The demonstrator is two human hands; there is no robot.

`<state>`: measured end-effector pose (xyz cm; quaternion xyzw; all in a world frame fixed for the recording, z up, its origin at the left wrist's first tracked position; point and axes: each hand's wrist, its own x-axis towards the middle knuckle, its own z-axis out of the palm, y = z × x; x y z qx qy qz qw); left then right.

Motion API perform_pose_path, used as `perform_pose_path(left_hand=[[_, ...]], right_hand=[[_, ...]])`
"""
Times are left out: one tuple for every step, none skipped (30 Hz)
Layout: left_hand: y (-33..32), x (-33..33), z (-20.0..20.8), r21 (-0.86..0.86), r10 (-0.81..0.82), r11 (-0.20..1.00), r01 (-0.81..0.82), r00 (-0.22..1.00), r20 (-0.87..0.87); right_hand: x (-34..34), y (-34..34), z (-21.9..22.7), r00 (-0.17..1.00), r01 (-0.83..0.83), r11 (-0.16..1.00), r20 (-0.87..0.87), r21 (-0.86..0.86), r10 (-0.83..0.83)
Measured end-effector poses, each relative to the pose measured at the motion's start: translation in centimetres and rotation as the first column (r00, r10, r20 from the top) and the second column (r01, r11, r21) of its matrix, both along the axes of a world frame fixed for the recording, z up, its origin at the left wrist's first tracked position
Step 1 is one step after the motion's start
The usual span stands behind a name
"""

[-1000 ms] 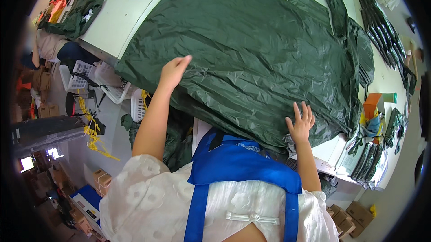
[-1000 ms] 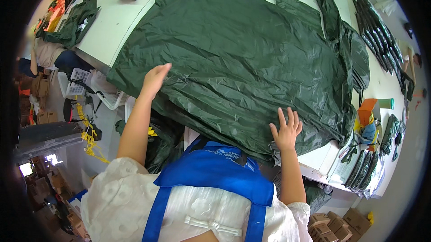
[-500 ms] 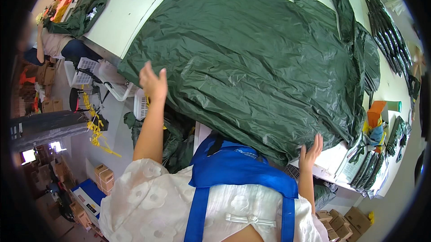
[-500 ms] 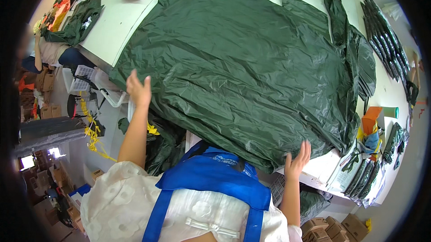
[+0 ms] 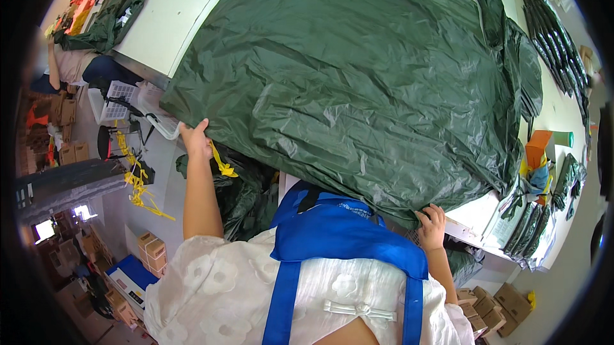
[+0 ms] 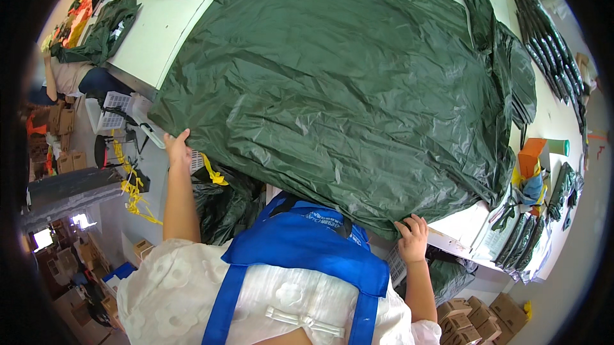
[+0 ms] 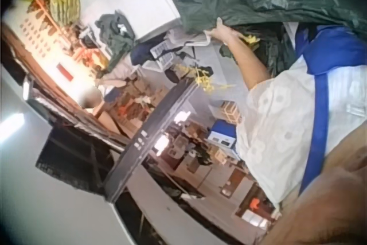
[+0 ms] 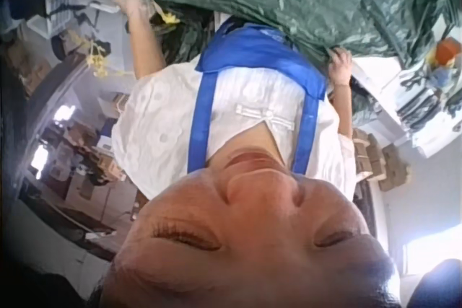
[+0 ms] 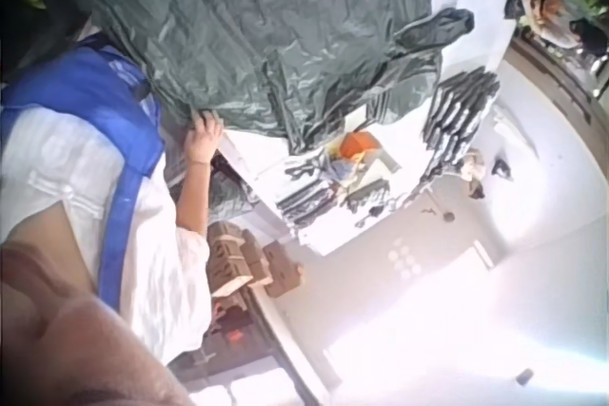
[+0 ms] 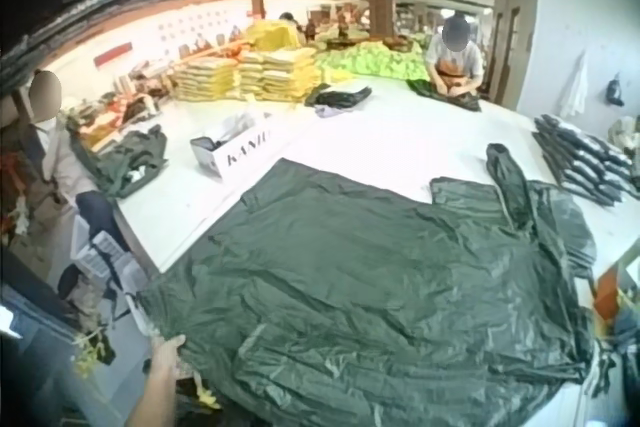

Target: The person folds a large green tarp on a table, aligns edges, and folds it into a compact rectangle. The person then places the folded tarp into a clear plastic bag and stacks it with other packaged items.

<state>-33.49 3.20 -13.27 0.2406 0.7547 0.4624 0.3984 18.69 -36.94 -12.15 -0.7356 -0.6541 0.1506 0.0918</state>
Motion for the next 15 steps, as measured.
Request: perform_pose_path(left_hand=[[0.0,0.5,1.3,0.105,-0.017,0.994,0.020,0.999,-0.027],[0.0,0.9,2.3,0.207,-0.031,0.978,0.042,0.998,-0.055],[0.2,1.1,3.5,0.307,-0.041,0.950,0.064,0.996,-0.080],[1.3,1.6,4.7,0.335,-0.140,0.923,0.190,0.976,-0.169],[2.8,2.1,6.2,0.351,-0.228,0.884,0.310,0.939,-0.257],[4.6,3.9,8.3,0.305,-0.313,0.884,0.353,0.934,-0.175],[6.9,4.5,8.9,0.297,-0.383,0.881,0.368,0.924,-0.009],[10.0,4.8,9.2,0.144,-0.455,0.877,0.458,0.889,-0.057],[12.8,6.7,9.6,0.090,-0.473,0.874,0.477,0.879,-0.061],[15.4,8.1,9.1,0.105,-0.468,0.879,0.466,0.884,-0.001],[17.8,9.1,8.0,0.084,-0.514,0.854,0.514,0.858,-0.019],[19.4,10.2,7.2,0.015,-0.531,0.845,0.534,0.843,-0.081],[19.7,12.2,6.9,-0.088,-0.575,0.816,0.571,0.789,-0.217],[18.9,14.9,7.0,-0.164,-0.591,0.794,0.585,0.680,-0.434],[19.5,15.4,4.4,-0.177,-0.577,0.736,0.653,0.470,-0.668]], right_hand=[[0.4,-0.1,0.5,0.999,0.002,0.999,-0.048,-0.047,-0.004],[1.6,-0.6,0.3,0.989,-0.003,0.994,-0.146,-0.109,-0.013],[3.7,-2.0,-0.2,0.993,-0.016,0.983,-0.115,-0.185,-0.006],[6.0,-3.3,-0.7,0.997,-0.020,0.965,-0.081,-0.261,-0.001],[8.4,-4.0,-0.3,0.953,0.205,0.946,-0.169,-0.250,-0.251],[10.2,-2.8,0.9,0.876,0.341,0.900,-0.254,-0.273,-0.409],[12.0,-1.4,2.3,0.767,0.466,0.835,-0.337,-0.292,-0.546],[12.7,2.7,5.3,0.769,0.492,0.829,-0.313,-0.267,-0.557],[13.5,6.7,8.1,0.771,0.515,0.823,-0.292,-0.237,-0.566],[12.7,10.5,9.5,0.840,0.501,0.853,-0.157,-0.145,-0.520],[12.8,13.1,8.9,0.856,0.502,0.864,-0.158,0.029,-0.492],[13.0,15.4,8.2,0.874,0.485,0.851,-0.150,0.201,-0.463],[13.1,17.4,8.0,0.853,0.518,0.843,-0.164,0.145,-0.496],[13.3,18.8,7.7,0.828,0.551,0.830,-0.178,0.088,-0.531],[14.2,20.2,6.3,0.844,0.535,0.841,-0.100,0.083,-0.527]])
